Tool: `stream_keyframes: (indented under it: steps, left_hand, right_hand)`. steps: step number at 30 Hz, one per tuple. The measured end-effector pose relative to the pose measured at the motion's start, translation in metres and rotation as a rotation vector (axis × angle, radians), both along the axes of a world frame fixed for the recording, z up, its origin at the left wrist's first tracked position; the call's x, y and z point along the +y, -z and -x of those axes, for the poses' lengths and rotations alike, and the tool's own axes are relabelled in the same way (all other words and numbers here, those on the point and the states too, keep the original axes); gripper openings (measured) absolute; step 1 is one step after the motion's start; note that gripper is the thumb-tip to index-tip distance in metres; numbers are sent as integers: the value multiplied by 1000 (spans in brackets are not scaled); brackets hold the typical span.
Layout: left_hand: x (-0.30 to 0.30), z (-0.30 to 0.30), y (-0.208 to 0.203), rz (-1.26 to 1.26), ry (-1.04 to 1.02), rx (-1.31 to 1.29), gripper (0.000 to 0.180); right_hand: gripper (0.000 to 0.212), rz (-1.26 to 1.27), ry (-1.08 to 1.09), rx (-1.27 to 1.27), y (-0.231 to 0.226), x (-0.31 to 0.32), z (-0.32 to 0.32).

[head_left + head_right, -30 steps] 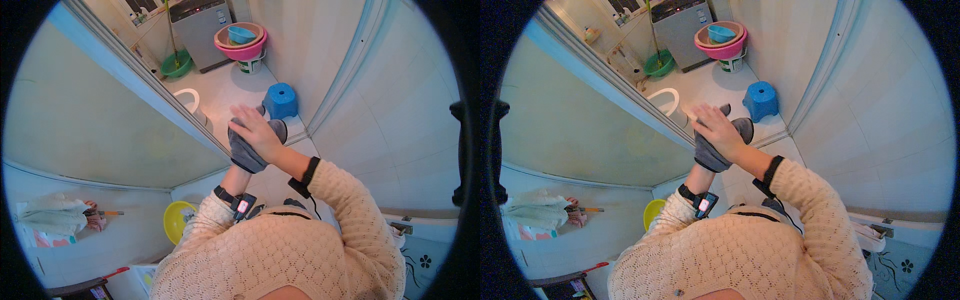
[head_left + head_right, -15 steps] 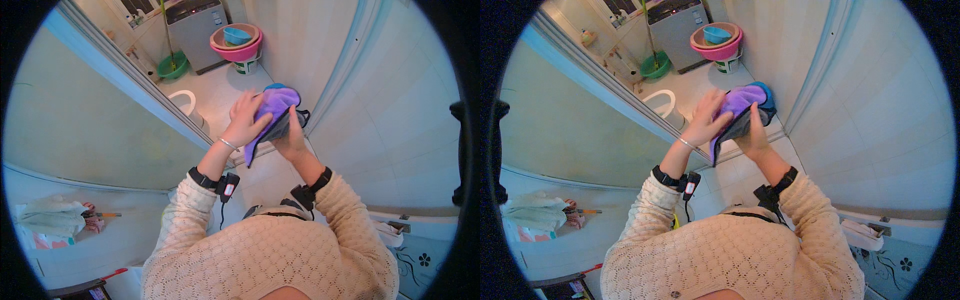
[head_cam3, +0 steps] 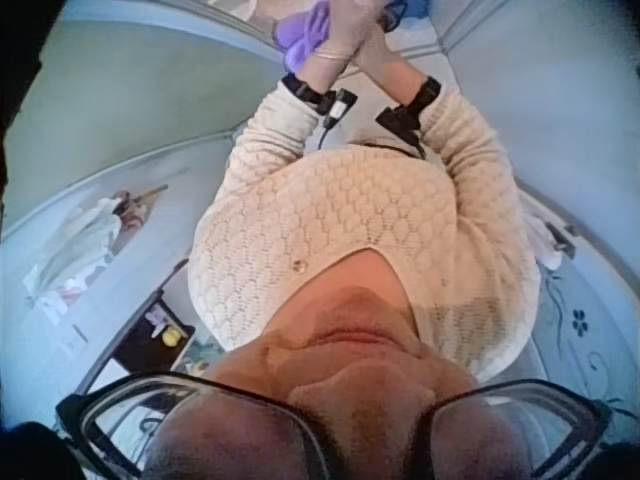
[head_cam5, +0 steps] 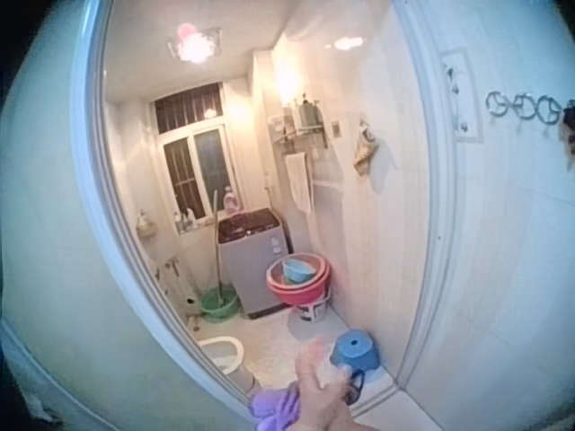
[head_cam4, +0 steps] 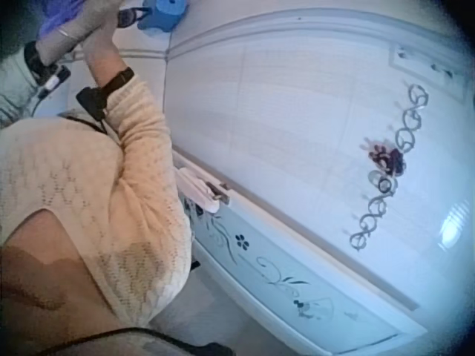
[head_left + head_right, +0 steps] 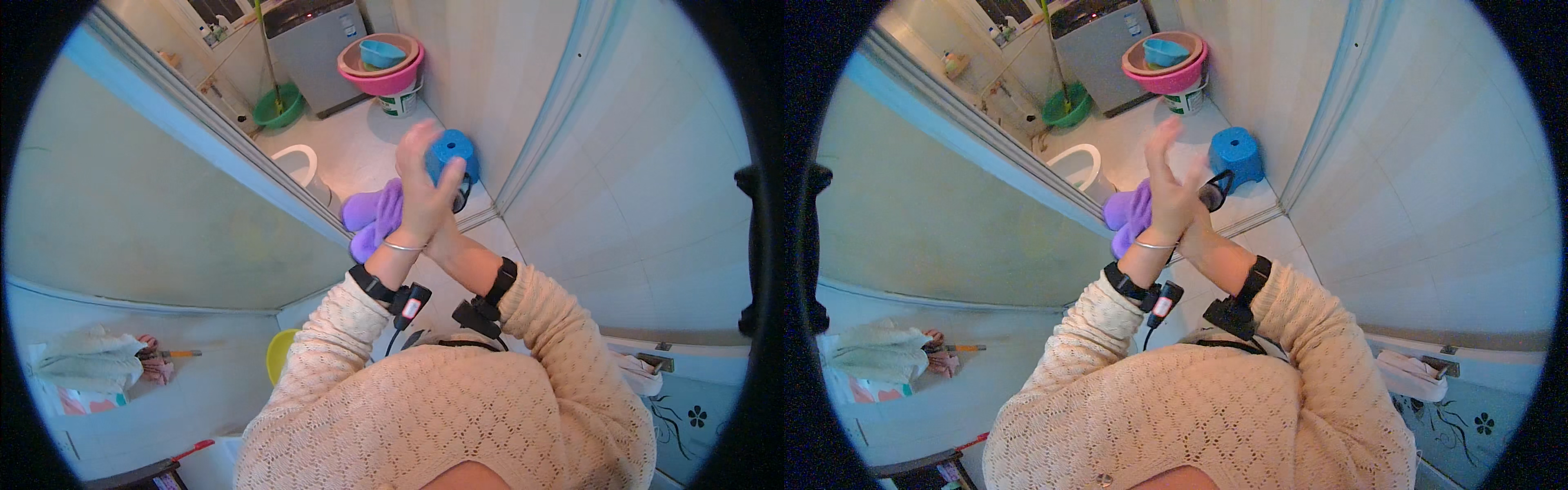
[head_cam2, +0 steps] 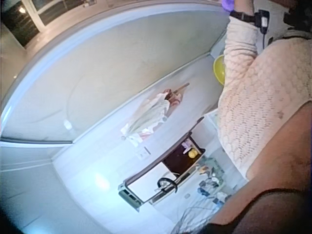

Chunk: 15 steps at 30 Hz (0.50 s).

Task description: The person adds fabric softener to a top-loading washing machine, closes the lid, and starts the cycle. They then wash their hands at the sink, dry them with a towel, and later add more clothes to the machine before closing the lid again.

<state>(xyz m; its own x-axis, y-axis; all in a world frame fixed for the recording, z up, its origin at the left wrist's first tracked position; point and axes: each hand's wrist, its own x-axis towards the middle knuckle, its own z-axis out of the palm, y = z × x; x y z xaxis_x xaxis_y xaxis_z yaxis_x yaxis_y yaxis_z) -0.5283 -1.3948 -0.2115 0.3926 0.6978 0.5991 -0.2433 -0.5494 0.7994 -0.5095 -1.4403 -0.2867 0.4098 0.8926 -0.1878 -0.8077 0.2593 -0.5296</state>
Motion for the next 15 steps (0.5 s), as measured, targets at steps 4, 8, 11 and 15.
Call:
stream_keyframes:
  steps: [4,8,11,15]
  left_hand:
    - [30,15,40,-451,-281,412,36]
    - [51,39,80,-670,-191,1144,38]
    - [38,44,96,-661,91,1217,36]
    - [30,47,108,-613,469,1239,34]
  right_hand:
    - [36,160,232,-830,-9,-12,-23]
    - [44,-9,295,-1622,-5,-31,-21]
    - [61,-180,160,-2007,-23,-33,14]
    - [57,-259,-21,-1958,-44,-34,38]
